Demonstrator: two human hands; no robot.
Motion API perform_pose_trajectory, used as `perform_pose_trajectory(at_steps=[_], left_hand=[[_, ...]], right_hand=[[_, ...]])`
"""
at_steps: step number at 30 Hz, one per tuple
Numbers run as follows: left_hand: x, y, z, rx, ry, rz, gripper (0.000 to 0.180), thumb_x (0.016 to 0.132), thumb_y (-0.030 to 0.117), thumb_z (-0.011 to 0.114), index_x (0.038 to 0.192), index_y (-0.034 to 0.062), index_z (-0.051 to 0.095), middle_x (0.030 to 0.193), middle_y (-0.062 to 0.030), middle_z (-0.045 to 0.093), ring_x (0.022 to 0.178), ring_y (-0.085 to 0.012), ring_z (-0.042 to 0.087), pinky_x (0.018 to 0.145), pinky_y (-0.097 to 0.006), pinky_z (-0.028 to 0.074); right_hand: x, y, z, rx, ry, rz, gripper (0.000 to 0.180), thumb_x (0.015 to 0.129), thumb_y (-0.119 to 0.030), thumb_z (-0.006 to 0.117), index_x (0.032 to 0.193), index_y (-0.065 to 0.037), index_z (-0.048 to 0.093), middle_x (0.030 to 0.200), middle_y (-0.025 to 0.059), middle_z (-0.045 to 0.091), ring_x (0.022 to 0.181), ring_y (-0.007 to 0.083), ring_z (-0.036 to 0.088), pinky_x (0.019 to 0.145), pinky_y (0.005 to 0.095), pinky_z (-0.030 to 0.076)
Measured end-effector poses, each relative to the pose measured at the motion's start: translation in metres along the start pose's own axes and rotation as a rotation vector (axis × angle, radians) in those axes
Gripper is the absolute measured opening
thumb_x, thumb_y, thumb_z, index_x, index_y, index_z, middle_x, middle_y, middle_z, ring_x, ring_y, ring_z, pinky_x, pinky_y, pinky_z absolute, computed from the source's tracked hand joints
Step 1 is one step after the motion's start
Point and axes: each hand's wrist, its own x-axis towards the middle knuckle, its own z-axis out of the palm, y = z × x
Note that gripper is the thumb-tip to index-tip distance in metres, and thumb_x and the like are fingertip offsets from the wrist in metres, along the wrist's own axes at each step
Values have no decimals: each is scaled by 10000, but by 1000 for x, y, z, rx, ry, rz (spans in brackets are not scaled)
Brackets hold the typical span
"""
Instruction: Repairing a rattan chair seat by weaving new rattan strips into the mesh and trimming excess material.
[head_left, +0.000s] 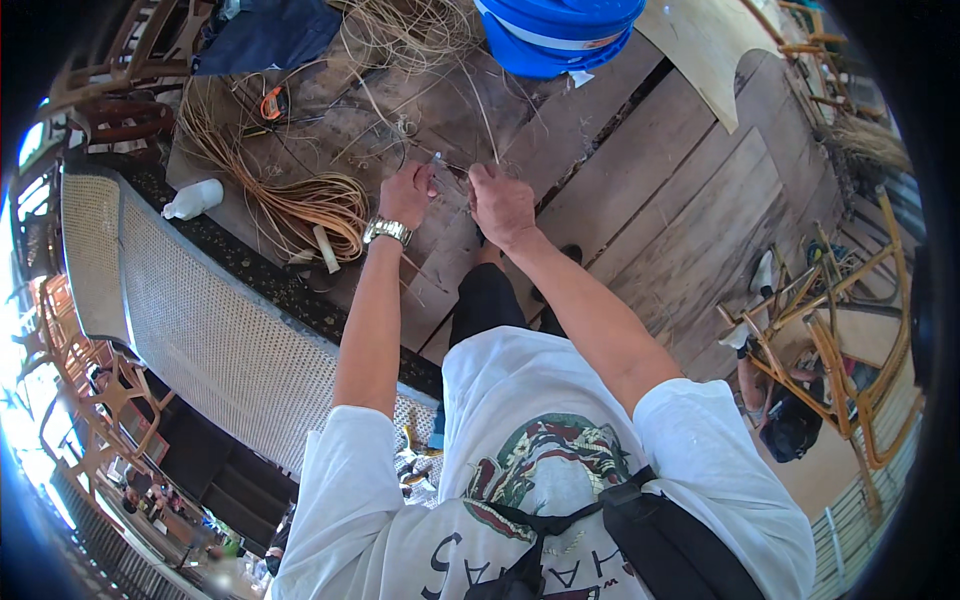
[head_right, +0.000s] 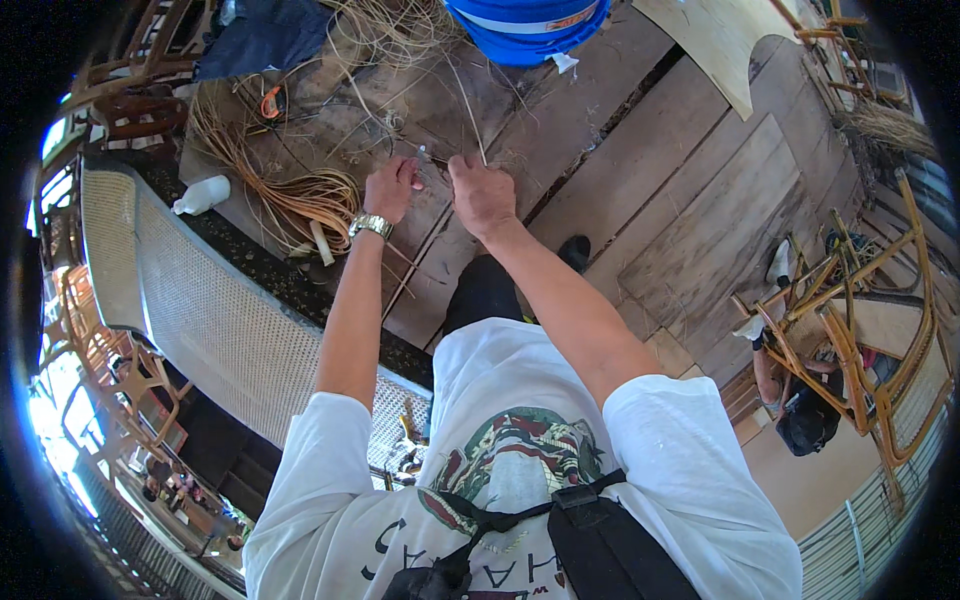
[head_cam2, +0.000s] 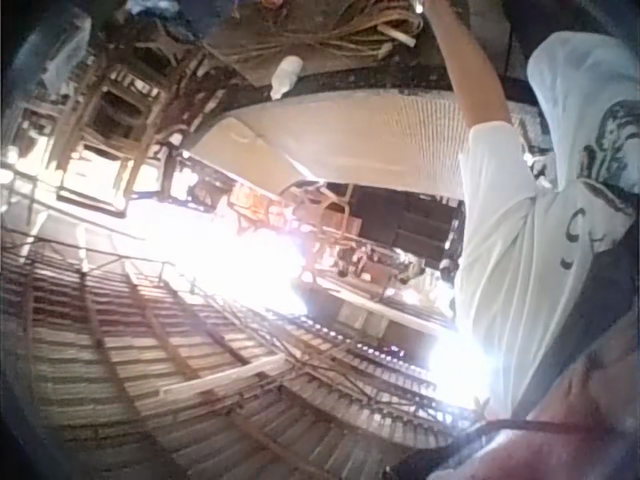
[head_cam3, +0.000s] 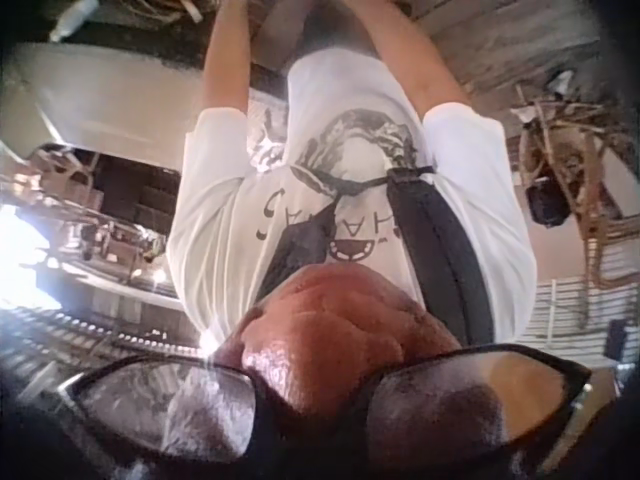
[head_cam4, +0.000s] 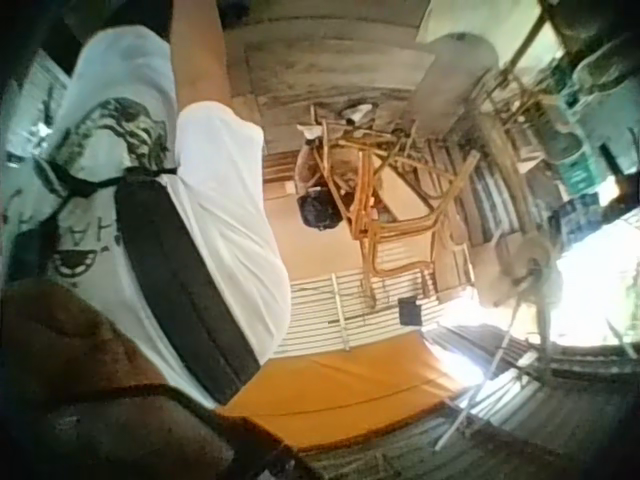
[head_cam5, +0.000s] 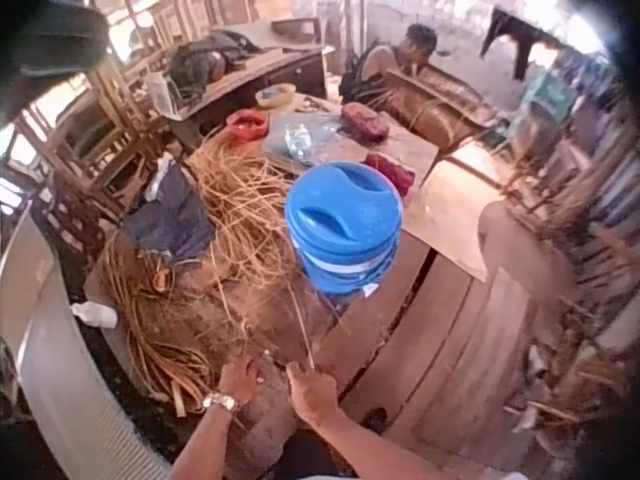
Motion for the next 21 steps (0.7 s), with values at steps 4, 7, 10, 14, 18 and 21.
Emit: perform_pose_trajectory(at_steps=[4,7,10,14,18,21], left_hand=[[0,4,-6,21,-26,13,278,995,299,526,956,60,662,742,-135,709,776,-330,702,712,-432,531],[0,2,-5,37,-26,-3,311,1003,335,512,1002,66,667,769,-107,728,782,-312,709,723,-405,533],[1,-4,0,-22,1,35,293,993,319,534,934,58,652,740,-138,703,766,-343,694,715,-447,528],[3,-11,8,64,21,113,299,986,335,548,944,59,656,733,-134,701,763,-356,688,711,-451,528],[2,-8,11,68,-4,49,306,973,342,565,917,61,672,723,-124,701,756,-352,686,722,-448,530],[5,-4,10,29,-20,17,314,967,344,565,892,64,684,722,-110,710,751,-328,696,732,-428,534]], right_hand=[[3,5,2,-4,-49,-127,105,847,-129,635,907,-95,556,882,116,632,731,359,662,622,468,529],[9,9,-3,37,-115,-132,92,864,-124,606,943,-96,568,917,113,642,780,347,674,637,458,541],[10,10,-9,49,-158,-143,113,876,-129,586,985,-100,581,952,117,650,826,344,681,662,457,552],[6,16,-6,62,-146,-192,79,903,-148,582,960,-93,582,950,139,648,839,359,670,688,475,545],[4,15,2,195,-123,-26,140,916,-201,591,941,-63,595,927,153,669,872,371,669,716,489,536],[10,20,2,308,-177,211,249,909,-272,620,918,-24,636,895,188,683,905,386,667,747,499,522]])
